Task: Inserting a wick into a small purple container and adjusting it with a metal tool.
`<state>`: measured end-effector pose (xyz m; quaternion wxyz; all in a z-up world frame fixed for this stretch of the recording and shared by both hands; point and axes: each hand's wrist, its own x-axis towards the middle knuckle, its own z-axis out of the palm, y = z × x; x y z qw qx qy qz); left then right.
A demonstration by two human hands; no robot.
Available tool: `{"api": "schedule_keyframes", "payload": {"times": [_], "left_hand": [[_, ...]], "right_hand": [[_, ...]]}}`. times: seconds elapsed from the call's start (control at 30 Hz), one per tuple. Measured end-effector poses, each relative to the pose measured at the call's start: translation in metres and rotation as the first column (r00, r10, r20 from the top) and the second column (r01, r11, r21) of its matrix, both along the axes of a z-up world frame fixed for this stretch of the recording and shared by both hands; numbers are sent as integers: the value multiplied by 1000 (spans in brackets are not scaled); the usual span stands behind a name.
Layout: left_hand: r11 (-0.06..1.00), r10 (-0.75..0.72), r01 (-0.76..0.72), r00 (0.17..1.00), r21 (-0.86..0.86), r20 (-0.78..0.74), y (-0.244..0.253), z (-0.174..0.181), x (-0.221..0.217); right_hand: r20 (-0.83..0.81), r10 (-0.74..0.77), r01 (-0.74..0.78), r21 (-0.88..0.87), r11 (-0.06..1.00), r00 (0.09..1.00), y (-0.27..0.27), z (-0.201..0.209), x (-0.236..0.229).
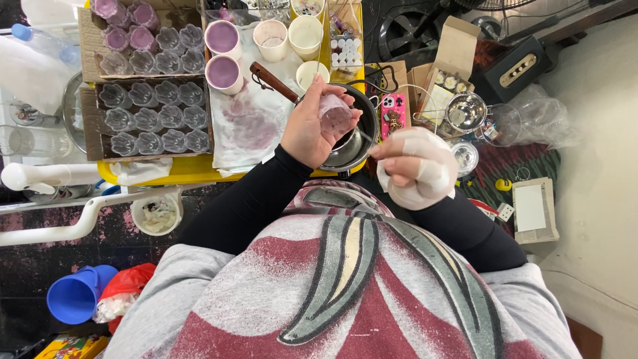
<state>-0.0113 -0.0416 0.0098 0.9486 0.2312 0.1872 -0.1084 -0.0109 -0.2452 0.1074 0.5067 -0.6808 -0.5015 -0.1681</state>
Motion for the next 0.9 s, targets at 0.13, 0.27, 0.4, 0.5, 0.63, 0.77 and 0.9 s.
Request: {"api": "schedule_keyframes", "payload": {"times": [0.13, 0.27, 0.4, 0.5, 0.63, 0.77, 0.9], "left_hand": [[1000, -13, 13, 1000, 7, -24, 2, 7, -2], [1000, 0, 0, 1000, 16, 3, 2, 3, -3], [1000, -6, 6, 1000, 8, -19, 3, 5, -4], [1000, -14, 14, 1000, 14, -7, 6, 4, -5], [1000, -25, 26, 999, 3, -21, 10, 3, -6], [999, -52, 52, 997, 14, -55, 15, 5, -8], [999, -46, 48, 995, 14, -87, 20, 2, -8]], "right_hand": [[84, 21, -10, -128, 992, 996, 10, 5, 9], [15, 83, -81, -95, 992, 996, 13, -5, 9], [-182, -7, 16, 49, 999, 983, 11, -11, -3], [-226, -6, 43, 160, 986, 974, 8, -17, -8], [-138, -1, 21, 140, 990, 990, 14, -6, -1], [11, 48, -47, -85, 995, 999, 23, -1, -1], [-193, -2, 13, 57, 998, 981, 27, -11, -17]]}}
